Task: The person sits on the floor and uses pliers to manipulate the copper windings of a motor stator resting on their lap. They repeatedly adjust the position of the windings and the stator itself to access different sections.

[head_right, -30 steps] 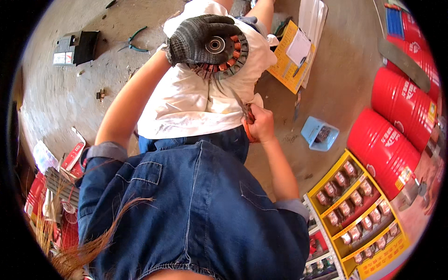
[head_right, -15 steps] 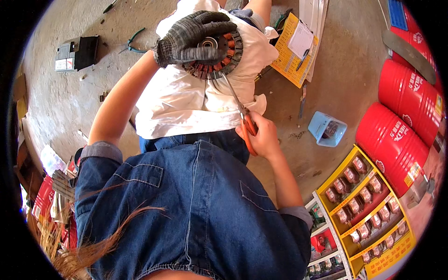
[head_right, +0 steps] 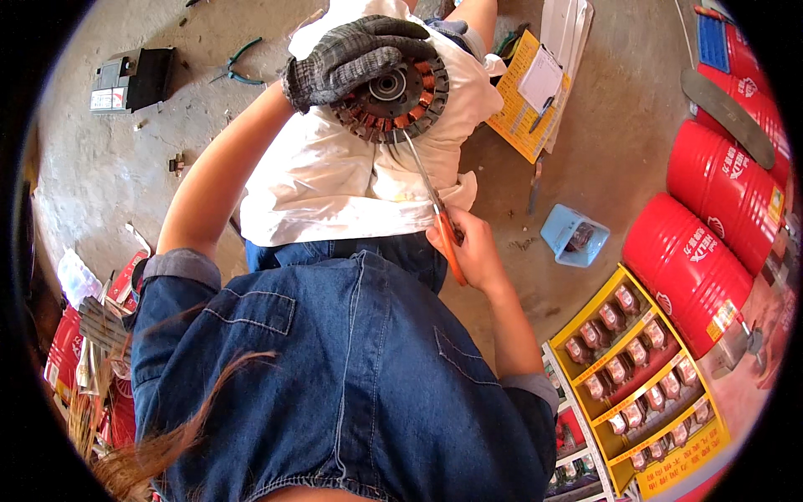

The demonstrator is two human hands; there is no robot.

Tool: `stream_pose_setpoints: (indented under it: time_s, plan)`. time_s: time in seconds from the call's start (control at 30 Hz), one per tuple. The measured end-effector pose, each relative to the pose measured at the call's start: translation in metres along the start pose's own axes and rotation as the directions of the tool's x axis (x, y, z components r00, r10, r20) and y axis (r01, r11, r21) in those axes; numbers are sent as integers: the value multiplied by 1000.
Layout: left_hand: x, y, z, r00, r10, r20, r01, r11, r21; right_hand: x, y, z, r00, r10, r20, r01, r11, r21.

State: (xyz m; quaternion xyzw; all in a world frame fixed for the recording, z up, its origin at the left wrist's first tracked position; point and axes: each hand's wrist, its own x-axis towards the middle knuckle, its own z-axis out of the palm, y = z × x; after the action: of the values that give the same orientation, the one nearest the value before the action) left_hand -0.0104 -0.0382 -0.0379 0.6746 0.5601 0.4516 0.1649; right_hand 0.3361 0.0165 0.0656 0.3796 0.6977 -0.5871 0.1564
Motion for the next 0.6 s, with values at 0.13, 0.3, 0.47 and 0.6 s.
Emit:
stream_pose_setpoints:
  time_s: [0.13, 0.3, 0.47, 0.6]
  plan:
    - [-1, -2, -3, 999, 29, 41, -29, 1000, 6, 1, -5, 1, 999, 37, 1, -36, 992, 118]
    - [2, 8, -4, 992, -113, 56, 116, 992, -48, 0, -6, -5, 995, 76, 62, -76, 997, 8]
    - [0, 7, -3, 995, -95, 42, 96, 995, -9, -2, -23, -1, 994, 104, 36, -106, 993, 51]
    - [0, 6, -4, 997, -68, 44, 68, 998, 4, -4, -30, 0, 984, 172, 53, -178, 974, 139]
